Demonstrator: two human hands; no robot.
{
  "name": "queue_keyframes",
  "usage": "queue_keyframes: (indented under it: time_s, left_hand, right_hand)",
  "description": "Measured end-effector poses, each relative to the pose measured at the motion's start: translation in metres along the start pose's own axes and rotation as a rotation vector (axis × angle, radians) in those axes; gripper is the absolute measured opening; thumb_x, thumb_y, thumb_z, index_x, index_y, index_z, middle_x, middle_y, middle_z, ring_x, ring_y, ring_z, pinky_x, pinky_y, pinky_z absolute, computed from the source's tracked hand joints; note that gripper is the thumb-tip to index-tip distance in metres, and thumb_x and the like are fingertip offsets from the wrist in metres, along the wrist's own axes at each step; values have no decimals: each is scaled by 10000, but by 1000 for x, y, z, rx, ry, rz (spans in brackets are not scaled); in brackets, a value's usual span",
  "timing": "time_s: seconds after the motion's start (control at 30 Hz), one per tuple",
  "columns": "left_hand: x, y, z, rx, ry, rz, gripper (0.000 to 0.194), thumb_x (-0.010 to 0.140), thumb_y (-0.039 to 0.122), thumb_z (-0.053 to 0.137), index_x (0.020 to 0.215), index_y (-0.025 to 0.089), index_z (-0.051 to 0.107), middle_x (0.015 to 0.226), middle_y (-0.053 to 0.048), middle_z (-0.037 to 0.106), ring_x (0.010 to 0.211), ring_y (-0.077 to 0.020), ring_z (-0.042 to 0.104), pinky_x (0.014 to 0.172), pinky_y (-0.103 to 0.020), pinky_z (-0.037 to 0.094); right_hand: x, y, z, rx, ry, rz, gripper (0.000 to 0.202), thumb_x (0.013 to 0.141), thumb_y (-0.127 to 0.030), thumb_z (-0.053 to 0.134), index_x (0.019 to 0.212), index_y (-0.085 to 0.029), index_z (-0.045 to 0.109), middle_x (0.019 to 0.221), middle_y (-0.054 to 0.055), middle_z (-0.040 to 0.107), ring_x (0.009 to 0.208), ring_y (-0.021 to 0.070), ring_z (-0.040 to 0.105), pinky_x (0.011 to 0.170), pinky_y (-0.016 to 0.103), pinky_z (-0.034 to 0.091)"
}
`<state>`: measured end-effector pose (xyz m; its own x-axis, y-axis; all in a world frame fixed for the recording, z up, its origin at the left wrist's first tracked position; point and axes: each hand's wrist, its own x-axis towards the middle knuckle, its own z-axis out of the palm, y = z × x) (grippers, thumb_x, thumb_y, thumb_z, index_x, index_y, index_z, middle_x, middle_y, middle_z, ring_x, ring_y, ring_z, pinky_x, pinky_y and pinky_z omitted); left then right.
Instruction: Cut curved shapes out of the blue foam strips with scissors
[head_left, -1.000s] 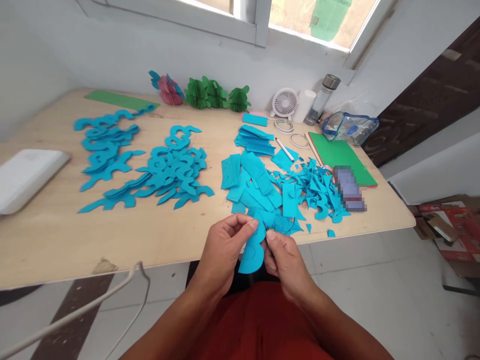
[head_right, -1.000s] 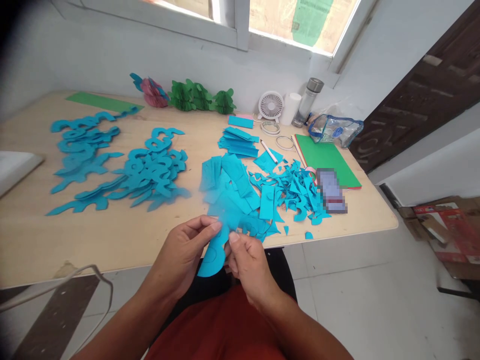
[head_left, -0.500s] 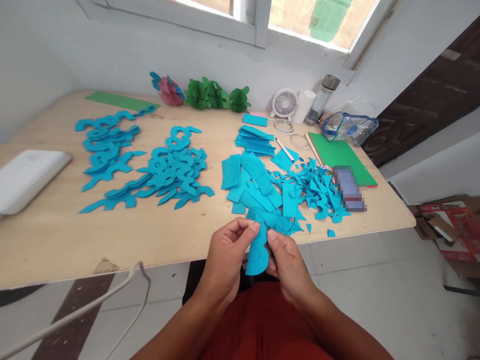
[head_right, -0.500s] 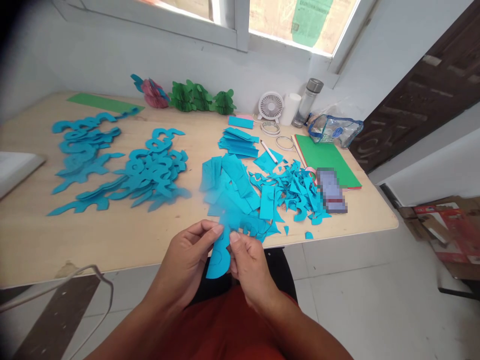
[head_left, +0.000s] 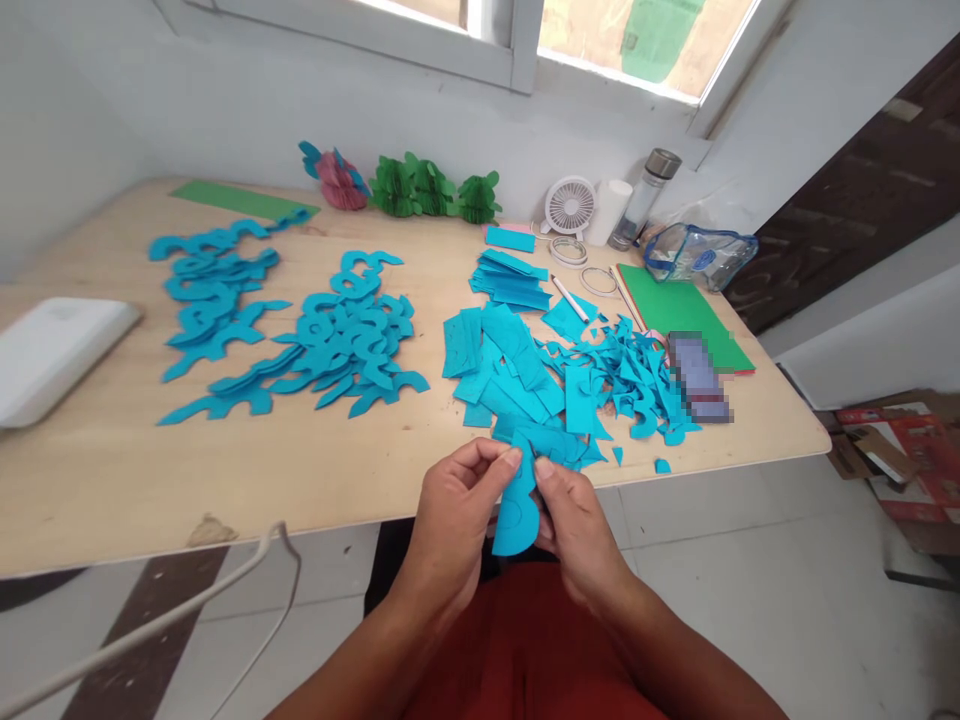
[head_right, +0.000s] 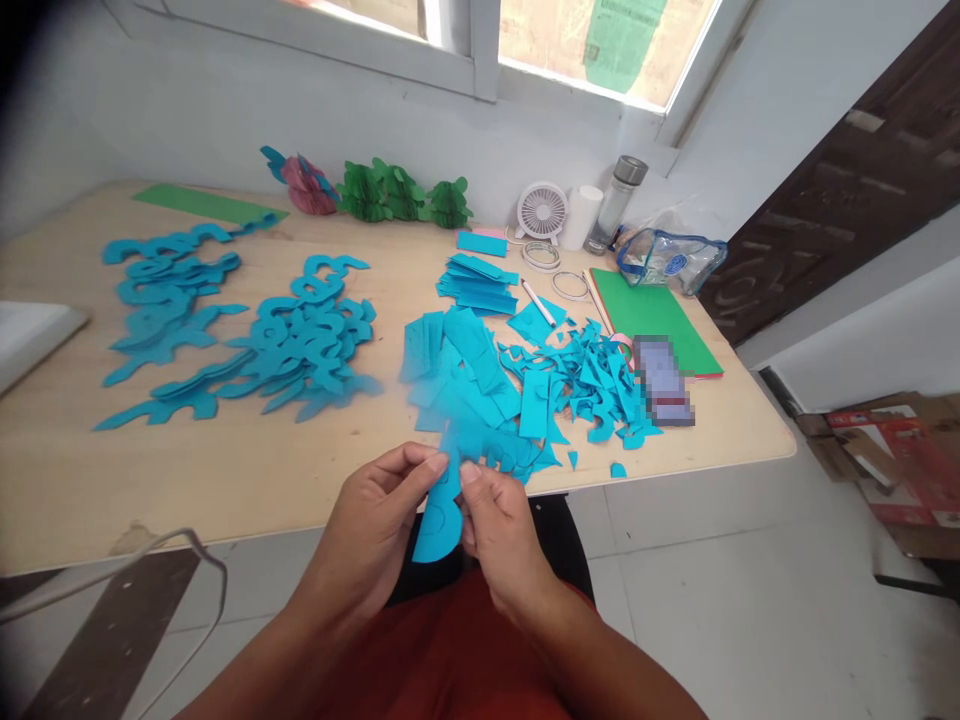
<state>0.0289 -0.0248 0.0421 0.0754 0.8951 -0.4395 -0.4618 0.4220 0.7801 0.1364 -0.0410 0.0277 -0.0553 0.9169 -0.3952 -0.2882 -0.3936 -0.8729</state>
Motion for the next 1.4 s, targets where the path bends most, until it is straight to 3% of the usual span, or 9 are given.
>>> queue_keyframes:
  time_s: [0.57,0.9,1.07,1.4]
  left_hand:
    - [5,4,-1,125,14,124,166,704,265,701,639,163,586,608,33,554,593,-106,484,591,-214,414]
    - [6,9,-4,133,-46,75,177,700,266,692,626,170,562,585,35,550,552,-113,498,566,-237,432]
    - [7,12,-3,140,-60,86,163,686,247,700,645,166,565,594,41,548,560,-105,491,564,-224,423]
    - [8,16,-5,220,-122,27,163,694,264,684,638,162,571,579,28,560,531,-104,502,533,-229,423]
  right_hand:
    - [1,3,-3,-62,-36,-31,529,798,-606,554,510,-202,372,400,-94,299,364,48,196,372,222,124]
    - [2,2,-3,-70,-69,-46,535,824,-589,526,487,-205,368,383,-91,304,348,48,206,365,226,151]
    - [2,2,-3,-62,-61,-33,495,821,-581,539,534,-191,437,373,-98,321,339,46,201,359,220,142]
    - [3,-1,-7,-99,-116,-42,510,855,-550,517,513,-198,380,392,-94,307,358,44,191,363,222,121]
